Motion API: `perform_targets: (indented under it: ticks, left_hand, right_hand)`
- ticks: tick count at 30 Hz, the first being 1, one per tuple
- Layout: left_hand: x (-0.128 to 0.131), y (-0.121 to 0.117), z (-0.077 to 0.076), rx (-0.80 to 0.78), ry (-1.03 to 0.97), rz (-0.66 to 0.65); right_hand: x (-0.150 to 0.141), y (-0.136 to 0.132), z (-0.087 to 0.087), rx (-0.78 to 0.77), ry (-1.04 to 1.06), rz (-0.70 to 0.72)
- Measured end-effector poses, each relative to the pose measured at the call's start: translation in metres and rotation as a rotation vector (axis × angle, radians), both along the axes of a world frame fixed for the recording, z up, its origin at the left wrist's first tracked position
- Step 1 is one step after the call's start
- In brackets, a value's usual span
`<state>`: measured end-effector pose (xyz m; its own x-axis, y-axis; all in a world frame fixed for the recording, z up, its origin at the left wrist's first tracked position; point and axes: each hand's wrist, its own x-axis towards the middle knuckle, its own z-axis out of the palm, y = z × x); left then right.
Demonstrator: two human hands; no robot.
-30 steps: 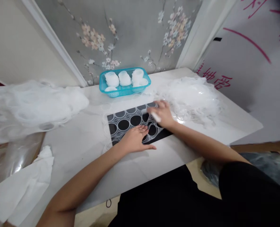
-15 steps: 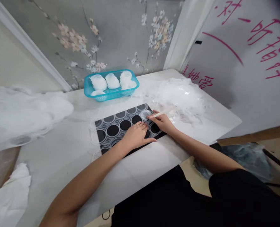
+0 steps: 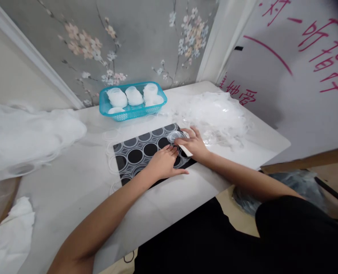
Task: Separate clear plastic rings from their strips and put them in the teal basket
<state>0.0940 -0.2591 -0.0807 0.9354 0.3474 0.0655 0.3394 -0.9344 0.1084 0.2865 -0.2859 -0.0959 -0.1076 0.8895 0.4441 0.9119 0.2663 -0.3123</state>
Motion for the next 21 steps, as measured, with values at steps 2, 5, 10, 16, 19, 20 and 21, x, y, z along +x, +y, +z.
perform_targets:
  ticks: [2, 5, 10, 16, 19, 20, 21]
  left_hand:
    - [-0.001, 0.0, 0.0, -0.016, 0.01, 0.004]
    - [-0.002, 0.001, -0.001, -0.033, 0.028, 0.012]
    - [0.001, 0.002, -0.001, -0.01, 0.017, -0.013]
    - [0.0, 0.001, -0.001, 0.012, -0.02, -0.022]
    - [-0.002, 0.002, 0.0, 0.017, -0.029, -0.026]
    - [-0.002, 0.002, 0.0, 0.015, -0.031, -0.027]
    - [-0.002, 0.002, 0.001, 0.013, -0.03, -0.028]
  right_hand:
    - [0.016, 0.019, 0.021, 0.11, -0.062, -0.076]
    - [0.048, 0.043, 0.056, 0.383, 0.013, -0.356]
    - [0.063, 0.031, 0.078, 0.364, -0.024, -0.371]
    - [0.003, -0.009, 0.026, -0.045, 0.43, -0.099]
    - [-0.014, -0.014, 0.004, -0.161, 0.593, -0.086]
    - [-0.016, -0.014, 0.0, -0.166, 0.611, -0.092]
    - [-0.017, -0.013, -0.002, -0.166, 0.617, -0.099]
